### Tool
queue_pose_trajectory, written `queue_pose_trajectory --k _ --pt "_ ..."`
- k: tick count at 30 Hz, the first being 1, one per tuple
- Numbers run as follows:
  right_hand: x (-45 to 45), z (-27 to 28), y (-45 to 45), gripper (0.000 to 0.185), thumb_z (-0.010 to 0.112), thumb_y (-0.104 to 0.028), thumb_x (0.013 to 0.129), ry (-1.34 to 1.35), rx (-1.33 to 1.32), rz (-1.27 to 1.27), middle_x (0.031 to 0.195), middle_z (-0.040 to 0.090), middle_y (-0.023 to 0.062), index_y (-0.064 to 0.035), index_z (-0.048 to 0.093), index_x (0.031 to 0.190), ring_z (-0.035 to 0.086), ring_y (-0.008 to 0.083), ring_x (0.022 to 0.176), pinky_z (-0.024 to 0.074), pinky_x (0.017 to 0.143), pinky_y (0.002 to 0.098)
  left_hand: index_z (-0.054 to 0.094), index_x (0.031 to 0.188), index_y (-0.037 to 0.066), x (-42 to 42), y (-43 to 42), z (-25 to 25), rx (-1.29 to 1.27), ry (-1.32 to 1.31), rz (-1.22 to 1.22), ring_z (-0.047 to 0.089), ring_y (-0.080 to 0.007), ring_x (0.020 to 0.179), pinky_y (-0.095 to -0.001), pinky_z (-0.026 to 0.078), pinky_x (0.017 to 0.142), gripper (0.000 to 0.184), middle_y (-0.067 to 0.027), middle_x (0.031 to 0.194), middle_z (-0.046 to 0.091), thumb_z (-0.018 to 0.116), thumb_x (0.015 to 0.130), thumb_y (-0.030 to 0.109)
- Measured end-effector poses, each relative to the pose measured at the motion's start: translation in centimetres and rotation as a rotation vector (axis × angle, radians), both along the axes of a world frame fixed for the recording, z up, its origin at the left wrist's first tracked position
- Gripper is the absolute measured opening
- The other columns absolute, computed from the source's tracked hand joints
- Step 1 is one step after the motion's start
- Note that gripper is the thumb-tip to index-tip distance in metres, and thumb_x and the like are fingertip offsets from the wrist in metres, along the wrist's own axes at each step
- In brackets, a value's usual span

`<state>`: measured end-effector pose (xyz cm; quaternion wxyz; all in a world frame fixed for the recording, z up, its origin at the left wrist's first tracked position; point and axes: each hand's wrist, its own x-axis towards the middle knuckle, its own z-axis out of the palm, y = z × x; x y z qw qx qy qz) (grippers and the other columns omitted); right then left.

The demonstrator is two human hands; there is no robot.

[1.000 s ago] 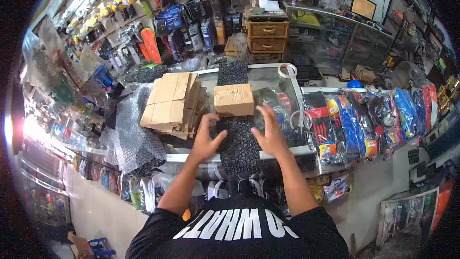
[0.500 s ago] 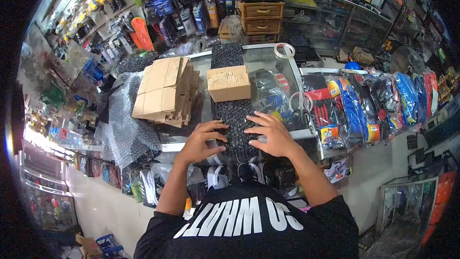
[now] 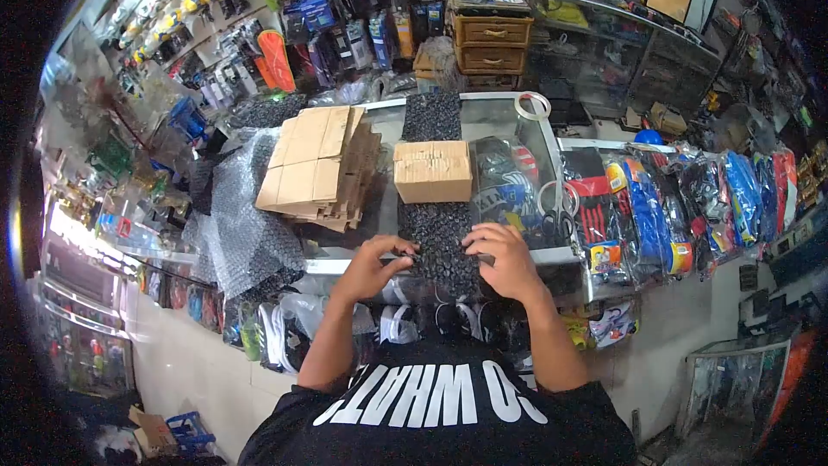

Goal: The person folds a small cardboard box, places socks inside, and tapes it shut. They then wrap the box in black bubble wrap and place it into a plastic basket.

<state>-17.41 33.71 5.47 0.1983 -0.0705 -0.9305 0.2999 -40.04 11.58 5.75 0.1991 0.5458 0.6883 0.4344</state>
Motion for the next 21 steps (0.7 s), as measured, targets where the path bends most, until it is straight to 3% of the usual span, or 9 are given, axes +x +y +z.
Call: queue_pose_trajectory --k 4,6,7,8,10,11,14,18,21 --pt "1.8 0.6 -1.9 0.026 0.068 0.001 0.08 0.001 -0.084 0.023 0.121 0.077 0.0072 -0.0072 0.077 0.103 0.063 0.0299 0.134 0.0403 0.114 0.0462 0.074 0.111 0.003 1.6 -2.3 0.0 0.035 0.001 -0.003 0.072 -0.0306 0.114 -0.0429 0.053 0.101 0.018 -0.0112 0.12 0.08 0.081 0.095 0.008" --pt "2.6 0.5 -3.0 0.026 0.069 0.001 0.082 0.034 -0.163 -0.003 0.122 0.076 0.0116 -0.0058 0.077 0.105 0.063 0.0316 0.133 0.0396 0.114 0.047 0.075 0.112 0.004 2.4 -3.7 0.5 -0.02 -0.265 -0.006 0.071 -0.0313 0.116 -0.0441 0.051 0.105 0.025 -0.0119 0.117 0.08 0.086 0.09 0.011" --pt "2.8 0.7 -3.2 0.025 0.07 0.002 0.082 0.054 -0.164 -0.016 0.117 0.077 0.0165 -0.0033 0.076 0.106 0.065 0.0348 0.125 0.0429 0.11 0.0463 0.074 0.121 0.006 2.2 -4.1 0.8 -0.018 -0.198 -0.061 0.065 -0.0324 0.128 -0.0447 0.048 0.111 0.045 -0.0132 0.129 0.075 0.094 0.082 0.015" --pt "3.0 0.8 -3.5 0.025 0.07 0.002 0.082 0.055 -0.159 -0.019 0.117 0.077 0.0165 -0.0033 0.076 0.106 0.065 0.0348 0.125 0.0429 0.11 0.0463 0.074 0.121 0.006 2.4 -4.3 1.1 -0.014 -0.197 -0.064 0.065 -0.0324 0.128 -0.0447 0.048 0.111 0.045 -0.0132 0.129 0.075 0.094 0.082 0.015" --pt "3.0 1.0 -4.2 0.025 0.069 0.003 0.082 0.013 -0.404 -0.166 0.11 0.077 0.0185 -0.0011 0.075 0.106 0.068 0.0376 0.114 0.0464 0.106 0.0443 0.067 0.138 0.011 3.2 -4.6 3.6 -0.052 -0.028 -0.086 0.056 -0.0352 0.138 -0.0483 0.041 0.116 0.069 -0.0118 0.144 0.065 0.096 0.077 0.021" --pt "2.7 1.0 -4.3 0.027 0.068 0.006 0.081 0.134 -0.321 -0.151 0.103 0.077 0.0191 -0.0008 0.075 0.107 0.069 0.0394 0.103 0.0488 0.098 0.0429 0.062 0.146 0.014 3.2 -4.3 3.5 -0.096 0.108 -0.096 0.05 -0.0358 0.142 -0.0492 0.038 0.117 0.078 -0.0114 0.149 0.059 0.095 0.075 0.017" --pt "1.5 3.5 -4.2 0.029 0.066 0.007 0.08 0.184 -0.197 -0.145 0.102 0.077 0.0169 -0.0021 0.075 0.106 0.069 0.0388 0.099 0.0481 0.094 0.0429 0.066 0.14 0.014 2.5 -3.4 2.1 -0.02 0.147 -0.002 0.054 -0.036 0.135 -0.0488 0.038 0.115 0.07 -0.0122 0.138 0.064 0.092 0.075 0.01" --pt "-0.5 6.7 -3.0 0.036 0.06 0.013 0.069 0.291 -0.123 0.029 0.096 0.075 0.0151 -0.0008 0.076 0.098 0.068 0.037 0.098 0.0515 0.09 0.0427 0.071 0.131 0.011 1.3 -1.6 5.6 0.184 0.266 -0.051 0.061 -0.0303 0.124 -0.0446 0.04 0.108 0.066 -0.0071 0.121 0.071 0.082 0.067 -0.003" --pt "-2.2 7.8 -1.1 0.038 0.061 0.015 0.07 0.357 -0.087 0.095 0.099 0.074 0.0133 -0.0022 0.078 0.1 0.069 0.0345 0.1 0.0513 0.09 0.0418 0.073 0.121 0.009 -0.4 0.5 6.8 0.302 0.225 -0.054 0.064 -0.0296 0.117 -0.0429 0.042 0.104 0.056 -0.0054 0.113 0.073 0.074 0.067 -0.007"
